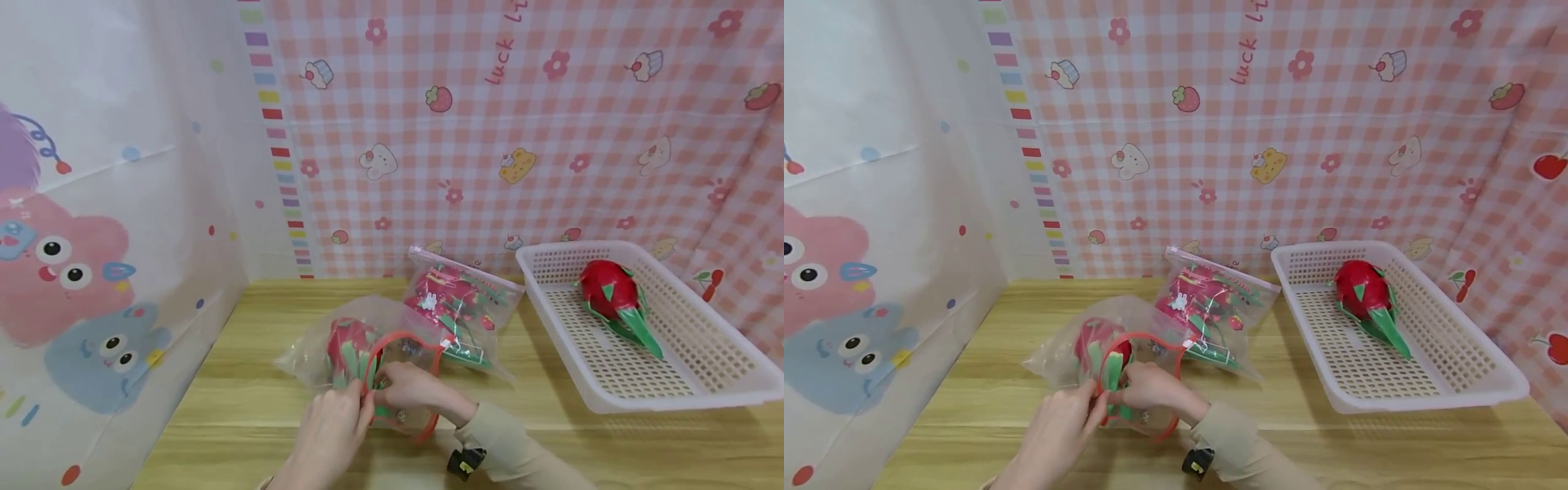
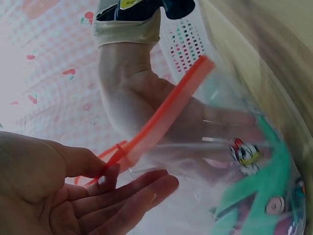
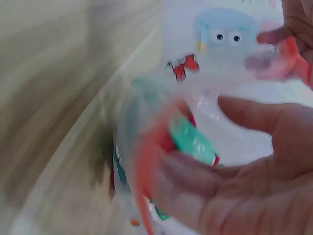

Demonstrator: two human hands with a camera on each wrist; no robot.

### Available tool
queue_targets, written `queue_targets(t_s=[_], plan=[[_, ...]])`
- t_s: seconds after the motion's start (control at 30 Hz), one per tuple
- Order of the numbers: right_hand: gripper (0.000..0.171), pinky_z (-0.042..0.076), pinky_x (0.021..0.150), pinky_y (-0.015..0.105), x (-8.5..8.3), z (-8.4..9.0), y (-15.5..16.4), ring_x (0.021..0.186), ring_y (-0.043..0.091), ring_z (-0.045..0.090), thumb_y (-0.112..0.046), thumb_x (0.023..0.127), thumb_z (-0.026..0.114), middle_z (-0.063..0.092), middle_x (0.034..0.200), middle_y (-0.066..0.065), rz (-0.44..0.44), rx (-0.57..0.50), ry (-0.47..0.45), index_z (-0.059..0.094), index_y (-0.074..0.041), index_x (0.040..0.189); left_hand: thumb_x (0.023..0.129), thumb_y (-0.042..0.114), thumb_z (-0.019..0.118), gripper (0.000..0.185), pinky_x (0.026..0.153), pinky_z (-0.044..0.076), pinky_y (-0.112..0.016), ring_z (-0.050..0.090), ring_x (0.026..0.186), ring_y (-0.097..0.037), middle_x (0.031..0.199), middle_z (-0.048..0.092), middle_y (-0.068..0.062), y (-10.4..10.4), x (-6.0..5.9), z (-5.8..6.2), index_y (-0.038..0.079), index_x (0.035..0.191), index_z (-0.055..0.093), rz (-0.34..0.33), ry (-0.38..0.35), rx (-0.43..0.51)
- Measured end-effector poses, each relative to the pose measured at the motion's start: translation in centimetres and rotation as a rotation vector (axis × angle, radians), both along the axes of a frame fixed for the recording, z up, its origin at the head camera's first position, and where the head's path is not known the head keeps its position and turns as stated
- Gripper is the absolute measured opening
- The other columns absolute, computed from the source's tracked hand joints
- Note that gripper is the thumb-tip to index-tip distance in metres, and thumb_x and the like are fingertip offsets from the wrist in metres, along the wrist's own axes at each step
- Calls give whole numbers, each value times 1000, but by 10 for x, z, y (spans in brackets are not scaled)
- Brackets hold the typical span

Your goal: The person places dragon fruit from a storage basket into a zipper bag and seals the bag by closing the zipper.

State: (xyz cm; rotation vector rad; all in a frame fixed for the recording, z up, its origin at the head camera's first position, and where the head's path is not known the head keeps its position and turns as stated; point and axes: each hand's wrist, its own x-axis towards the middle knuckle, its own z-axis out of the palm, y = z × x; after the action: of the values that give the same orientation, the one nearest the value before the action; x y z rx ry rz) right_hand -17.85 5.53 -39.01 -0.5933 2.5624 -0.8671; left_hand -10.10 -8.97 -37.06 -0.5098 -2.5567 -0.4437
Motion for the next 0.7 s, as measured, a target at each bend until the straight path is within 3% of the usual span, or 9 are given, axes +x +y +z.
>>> queue_targets(t_s=[0.23, 0.37, 0.5, 0.6, 0.7], plan=[[27, 48, 73, 36, 3, -8, -3, 89, 23, 61, -25, 82, 67, 67, 101, 13, -37, -3, 29, 58, -8, 102, 85, 13, 66, 30, 39, 22, -18, 29, 43, -1, 47, 35, 11, -1, 1, 0, 15, 62, 46, -16, 51, 29], [30, 50, 76, 35, 0, -13, -5, 95, 23, 61, -18, 82, 64, 67, 106, 14, -27, -155, -46, 62, -5, 108, 85, 11, 66, 29, 38, 20, -14, 26, 43, 2, 47, 36, 11, 0, 3, 2, 15, 62, 46, -24, 29, 51], [24, 47, 78, 27, -5, -9, -9, 91, 13, 57, -6, 84, 54, 67, 101, 9, 108, -346, -116, 64, -2, 105, 84, 8, 66, 30, 38, 17, -9, 21, 44, 6, 48, 35, 12, 1, 4, 6, 14, 62, 45, -62, 50, 89], [16, 40, 68, 19, -7, 0, -7, 71, 5, 48, -7, 91, 49, 61, 81, 3, 235, -314, -19, 65, -6, 94, 83, 5, 66, 31, 39, 15, -5, 18, 45, 9, 48, 36, 11, 0, 2, 11, 13, 61, 46, -82, 106, 120], [18, 41, 63, 14, -5, 10, 4, 65, -2, 49, -16, 98, 50, 65, 81, -3, 318, -210, 192, 68, -12, 99, 81, 4, 68, 30, 39, 17, -5, 19, 45, 10, 47, 40, 11, -3, -1, 15, 14, 61, 47, -64, 168, 130]])
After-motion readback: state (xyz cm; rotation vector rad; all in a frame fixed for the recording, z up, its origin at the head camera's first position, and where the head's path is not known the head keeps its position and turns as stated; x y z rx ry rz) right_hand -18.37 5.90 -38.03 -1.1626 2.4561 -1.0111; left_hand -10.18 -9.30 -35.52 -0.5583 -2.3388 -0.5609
